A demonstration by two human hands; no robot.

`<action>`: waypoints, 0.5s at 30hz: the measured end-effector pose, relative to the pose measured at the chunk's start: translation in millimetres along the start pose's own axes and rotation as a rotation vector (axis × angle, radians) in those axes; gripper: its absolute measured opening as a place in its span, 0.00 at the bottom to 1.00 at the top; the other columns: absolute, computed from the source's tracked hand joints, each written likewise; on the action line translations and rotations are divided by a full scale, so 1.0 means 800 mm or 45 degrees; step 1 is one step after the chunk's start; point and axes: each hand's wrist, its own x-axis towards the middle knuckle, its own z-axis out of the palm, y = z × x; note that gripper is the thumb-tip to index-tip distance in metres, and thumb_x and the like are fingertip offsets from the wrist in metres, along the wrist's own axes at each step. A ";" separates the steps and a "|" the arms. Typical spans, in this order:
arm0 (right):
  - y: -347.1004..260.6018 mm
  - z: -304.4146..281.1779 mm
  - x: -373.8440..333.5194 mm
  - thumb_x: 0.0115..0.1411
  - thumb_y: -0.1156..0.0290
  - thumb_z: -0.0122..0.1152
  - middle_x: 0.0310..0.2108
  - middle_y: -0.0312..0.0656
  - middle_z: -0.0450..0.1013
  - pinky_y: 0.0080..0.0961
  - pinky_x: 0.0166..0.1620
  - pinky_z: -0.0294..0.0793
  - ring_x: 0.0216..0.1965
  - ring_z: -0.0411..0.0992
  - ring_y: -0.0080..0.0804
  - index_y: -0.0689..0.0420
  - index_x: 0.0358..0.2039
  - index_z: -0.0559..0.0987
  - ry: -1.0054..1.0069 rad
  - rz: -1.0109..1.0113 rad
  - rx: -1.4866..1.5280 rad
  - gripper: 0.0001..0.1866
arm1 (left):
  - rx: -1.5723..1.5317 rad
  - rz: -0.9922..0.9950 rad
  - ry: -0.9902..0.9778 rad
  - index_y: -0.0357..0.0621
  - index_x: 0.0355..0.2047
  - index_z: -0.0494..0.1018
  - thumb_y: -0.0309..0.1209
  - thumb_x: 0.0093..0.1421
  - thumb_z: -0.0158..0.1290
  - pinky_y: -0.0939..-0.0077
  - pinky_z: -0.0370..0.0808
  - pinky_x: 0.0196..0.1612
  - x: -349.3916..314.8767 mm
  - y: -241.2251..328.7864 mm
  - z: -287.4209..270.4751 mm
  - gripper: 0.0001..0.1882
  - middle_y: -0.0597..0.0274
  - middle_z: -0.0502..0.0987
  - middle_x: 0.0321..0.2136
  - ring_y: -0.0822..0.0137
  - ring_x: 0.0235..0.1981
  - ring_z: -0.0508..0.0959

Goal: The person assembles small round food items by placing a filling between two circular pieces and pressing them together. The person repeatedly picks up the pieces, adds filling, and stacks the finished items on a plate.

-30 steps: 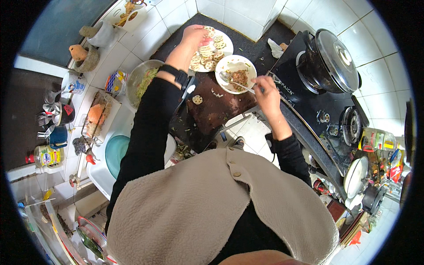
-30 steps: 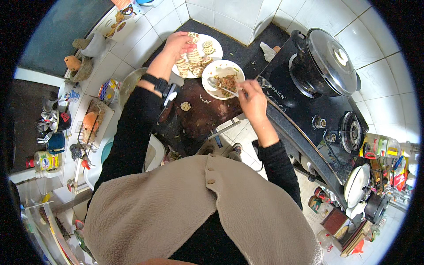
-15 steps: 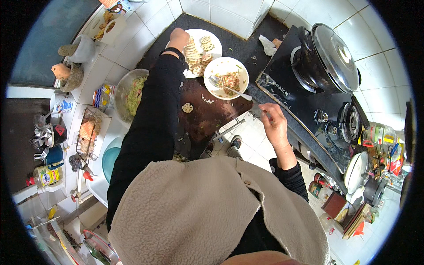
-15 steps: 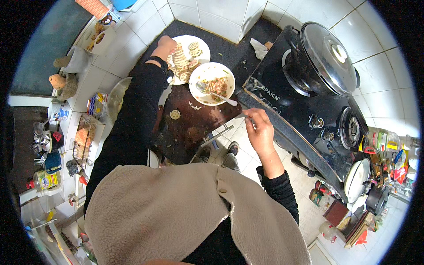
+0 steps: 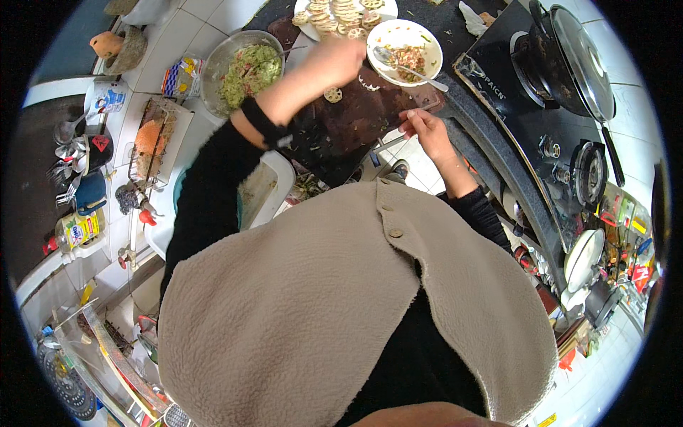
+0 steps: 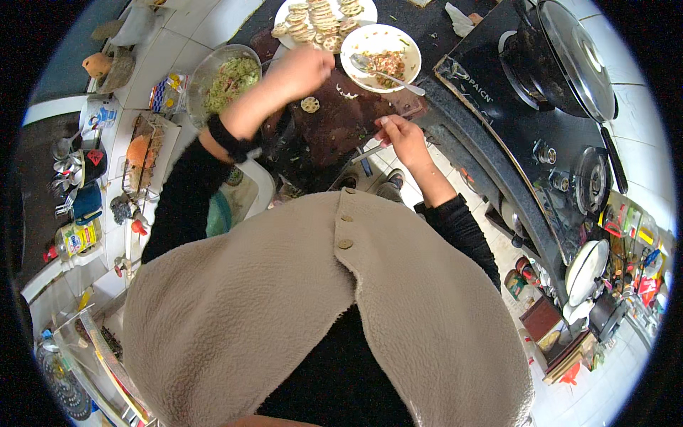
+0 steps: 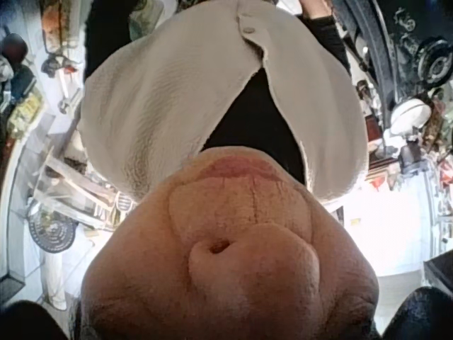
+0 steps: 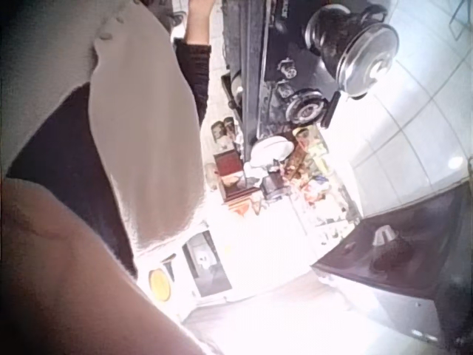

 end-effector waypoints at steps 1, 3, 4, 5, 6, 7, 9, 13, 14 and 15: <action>0.001 0.004 0.003 0.65 0.67 0.48 0.25 0.38 0.74 0.17 0.30 0.72 0.23 0.71 0.21 0.63 0.39 0.77 -0.011 -0.011 0.042 0.13 | -0.033 -0.042 -0.100 0.37 0.29 0.74 0.27 0.52 0.50 0.54 0.74 0.38 -0.025 0.007 0.017 0.07 0.46 0.75 0.31 0.48 0.35 0.76; -0.001 0.011 0.010 0.65 0.69 0.48 0.25 0.39 0.74 0.17 0.31 0.72 0.24 0.70 0.21 0.64 0.41 0.75 -0.003 -0.018 0.031 0.12 | 0.140 -0.053 -0.073 0.40 0.38 0.72 0.27 0.50 0.56 0.57 0.74 0.40 -0.059 0.002 0.049 0.14 0.50 0.72 0.37 0.50 0.37 0.76; -0.001 0.015 0.012 0.65 0.70 0.48 0.26 0.39 0.74 0.17 0.31 0.71 0.24 0.70 0.21 0.64 0.43 0.74 -0.016 -0.017 0.028 0.12 | 0.187 -0.058 -0.006 0.40 0.39 0.72 0.27 0.50 0.57 0.57 0.74 0.40 -0.070 -0.004 0.065 0.15 0.50 0.71 0.37 0.50 0.36 0.75; -0.002 0.018 0.015 0.66 0.70 0.48 0.27 0.39 0.74 0.17 0.32 0.71 0.25 0.70 0.21 0.65 0.44 0.74 -0.028 -0.012 0.034 0.12 | 0.239 -0.082 0.003 0.40 0.39 0.72 0.27 0.49 0.57 0.57 0.74 0.40 -0.076 -0.012 0.080 0.15 0.51 0.69 0.38 0.50 0.36 0.75; -0.003 0.023 0.016 0.65 0.72 0.48 0.27 0.39 0.74 0.17 0.33 0.71 0.25 0.70 0.21 0.64 0.44 0.74 -0.048 -0.006 0.056 0.12 | 0.231 -0.065 0.092 0.40 0.38 0.72 0.27 0.49 0.57 0.57 0.74 0.39 -0.080 -0.020 0.092 0.14 0.52 0.69 0.36 0.49 0.35 0.75; -0.003 0.028 0.016 0.65 0.72 0.48 0.27 0.40 0.74 0.17 0.33 0.71 0.25 0.70 0.21 0.64 0.44 0.74 -0.060 -0.017 0.068 0.11 | 0.167 -0.064 0.168 0.40 0.38 0.73 0.27 0.49 0.58 0.58 0.75 0.39 -0.083 -0.028 0.102 0.14 0.52 0.70 0.35 0.49 0.34 0.75; -0.005 0.035 0.017 0.65 0.73 0.48 0.27 0.40 0.74 0.18 0.33 0.71 0.25 0.70 0.22 0.64 0.44 0.74 -0.076 -0.044 0.090 0.11 | 0.047 -0.077 0.240 0.41 0.37 0.74 0.27 0.49 0.59 0.59 0.75 0.38 -0.078 -0.040 0.116 0.14 0.53 0.70 0.33 0.51 0.33 0.75; -0.009 0.035 0.013 0.63 0.75 0.50 0.26 0.40 0.75 0.18 0.31 0.72 0.25 0.72 0.23 0.63 0.43 0.74 0.073 -0.044 0.115 0.11 | -0.776 -0.281 0.076 0.39 0.37 0.75 0.29 0.52 0.59 0.67 0.77 0.32 -0.073 -0.055 0.125 0.12 0.58 0.75 0.30 0.62 0.30 0.77; -0.010 0.032 0.012 0.63 0.75 0.50 0.27 0.40 0.75 0.18 0.31 0.72 0.25 0.72 0.23 0.63 0.43 0.74 0.117 -0.016 0.102 0.11 | -1.087 -0.395 0.046 0.38 0.38 0.75 0.29 0.53 0.59 0.70 0.78 0.31 -0.072 -0.055 0.126 0.13 0.60 0.76 0.30 0.65 0.30 0.77; -0.010 0.029 0.009 0.63 0.75 0.50 0.27 0.41 0.75 0.18 0.31 0.72 0.25 0.72 0.23 0.63 0.44 0.74 0.151 -0.005 0.094 0.11 | -1.398 -0.512 0.011 0.37 0.38 0.75 0.30 0.53 0.59 0.73 0.78 0.29 -0.071 -0.056 0.127 0.13 0.61 0.77 0.30 0.67 0.29 0.78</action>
